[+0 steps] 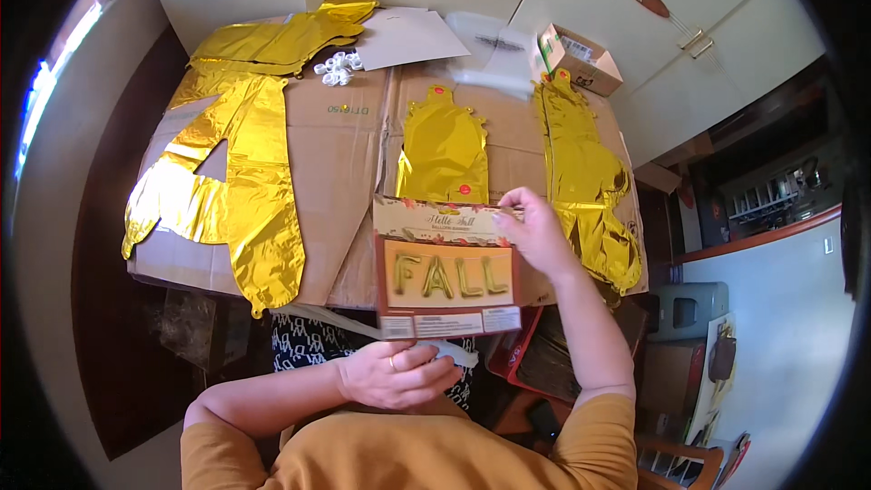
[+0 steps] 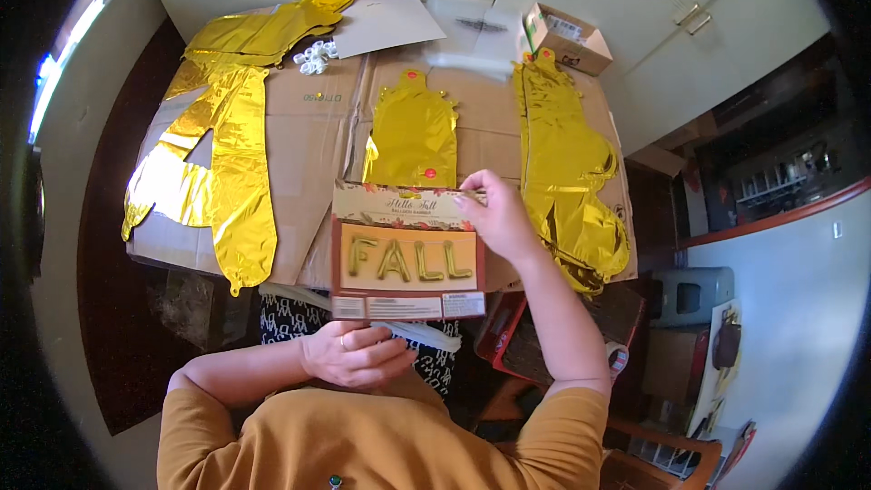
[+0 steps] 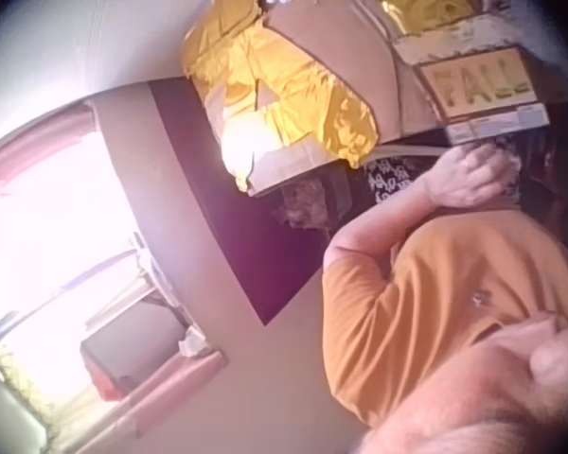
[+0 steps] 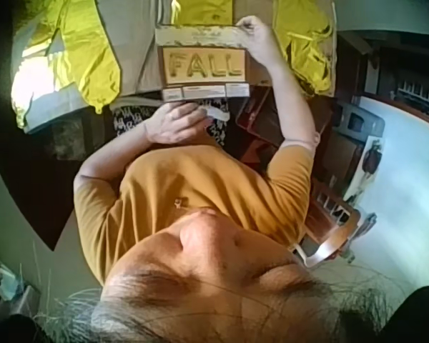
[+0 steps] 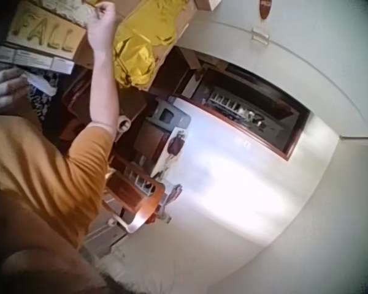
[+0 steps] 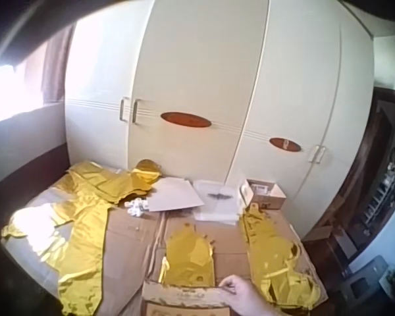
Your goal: Folding gold foil material and placing it into plastic sleeves along with cardboard inserts.
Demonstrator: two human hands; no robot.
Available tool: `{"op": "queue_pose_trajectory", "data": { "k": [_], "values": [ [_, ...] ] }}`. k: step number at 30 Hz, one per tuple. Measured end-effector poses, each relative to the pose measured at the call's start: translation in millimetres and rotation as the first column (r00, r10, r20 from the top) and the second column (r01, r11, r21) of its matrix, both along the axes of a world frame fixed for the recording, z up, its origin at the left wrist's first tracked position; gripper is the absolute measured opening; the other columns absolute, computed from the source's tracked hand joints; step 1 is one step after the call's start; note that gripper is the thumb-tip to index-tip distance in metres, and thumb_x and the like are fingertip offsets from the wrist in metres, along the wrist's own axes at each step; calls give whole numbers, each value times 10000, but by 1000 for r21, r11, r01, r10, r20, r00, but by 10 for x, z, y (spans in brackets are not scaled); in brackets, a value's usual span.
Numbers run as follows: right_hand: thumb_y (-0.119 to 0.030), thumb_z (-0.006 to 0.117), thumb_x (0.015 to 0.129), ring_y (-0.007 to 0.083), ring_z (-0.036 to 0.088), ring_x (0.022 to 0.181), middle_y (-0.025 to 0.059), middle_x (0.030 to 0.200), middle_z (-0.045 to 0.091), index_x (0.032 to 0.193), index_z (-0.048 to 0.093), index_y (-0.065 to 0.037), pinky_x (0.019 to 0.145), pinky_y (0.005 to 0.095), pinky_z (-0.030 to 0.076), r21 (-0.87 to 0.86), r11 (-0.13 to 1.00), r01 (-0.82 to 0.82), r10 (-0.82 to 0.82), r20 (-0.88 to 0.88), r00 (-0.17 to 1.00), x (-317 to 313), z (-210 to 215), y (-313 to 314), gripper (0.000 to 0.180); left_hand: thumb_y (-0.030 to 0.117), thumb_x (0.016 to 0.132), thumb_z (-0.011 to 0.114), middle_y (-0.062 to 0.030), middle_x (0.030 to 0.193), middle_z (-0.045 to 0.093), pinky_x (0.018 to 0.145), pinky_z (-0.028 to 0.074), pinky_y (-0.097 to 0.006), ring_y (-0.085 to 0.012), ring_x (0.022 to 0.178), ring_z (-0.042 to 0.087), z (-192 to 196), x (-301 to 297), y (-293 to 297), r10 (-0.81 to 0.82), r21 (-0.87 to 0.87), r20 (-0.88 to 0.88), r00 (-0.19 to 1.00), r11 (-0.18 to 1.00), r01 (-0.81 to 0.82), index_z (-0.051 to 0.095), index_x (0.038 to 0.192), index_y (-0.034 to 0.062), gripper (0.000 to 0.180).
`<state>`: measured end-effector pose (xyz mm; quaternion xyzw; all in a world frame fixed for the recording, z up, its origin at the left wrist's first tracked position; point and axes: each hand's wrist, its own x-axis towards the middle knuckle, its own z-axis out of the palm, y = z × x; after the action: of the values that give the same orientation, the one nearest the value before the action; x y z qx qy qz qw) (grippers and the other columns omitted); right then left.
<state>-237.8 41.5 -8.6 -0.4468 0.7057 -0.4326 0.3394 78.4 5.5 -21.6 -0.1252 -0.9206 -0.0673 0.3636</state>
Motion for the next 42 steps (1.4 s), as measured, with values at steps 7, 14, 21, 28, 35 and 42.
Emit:
{"op": "queue_pose_trajectory", "data": {
  "k": [7,14,21,28,35,42],
  "values": [
    [-148,711,845,370,627,928,155,944,650,939,573,-29,835,447,490,-54,998,14,-42,-574,818,103,-70,-87,205,355,776,764,-20,990,611,753,389,-388,-206,891,557,571,-267,64,378,142,239,894,898,-417,683,1083,101,407],
    [-174,743,827,355,636,917,159,925,648,901,581,-25,825,441,498,113,991,78,-4,-544,839,79,37,-142,232,350,771,780,-78,1108,613,848,411,-462,-268,972,570,871,-506,-95,506,118,354,786,810,-574,652,1150,83,481],
    [-252,791,794,311,669,919,161,940,682,930,636,-19,813,404,524,183,980,79,34,-546,837,-156,108,-273,312,324,824,728,-174,1453,482,1134,300,-605,-403,1352,439,-75,-842,-465,425,129,413,806,848,-513,574,1308,87,561],
    [-414,774,823,269,707,903,182,957,724,949,712,2,814,366,546,319,920,227,-58,-461,886,-520,38,-711,439,285,855,690,-177,1451,486,1157,296,-553,-394,1378,412,-157,-909,-674,325,195,420,847,879,-434,556,1330,80,535],
    [-407,820,777,218,647,615,124,752,700,824,704,-22,587,341,485,409,886,220,-60,-370,927,-729,-32,-1188,405,277,853,684,-153,1445,501,1160,303,-525,-379,1361,433,-111,-936,-781,243,236,421,874,901,-364,570,1321,77,521],
    [-353,852,775,66,564,598,13,807,680,911,655,-86,482,254,381,283,927,244,-303,188,934,-504,163,-1062,359,265,854,683,-149,1443,507,1161,306,-513,-371,1360,436,-120,-883,-869,214,258,420,882,904,-342,577,1318,78,511]
  ]
}}
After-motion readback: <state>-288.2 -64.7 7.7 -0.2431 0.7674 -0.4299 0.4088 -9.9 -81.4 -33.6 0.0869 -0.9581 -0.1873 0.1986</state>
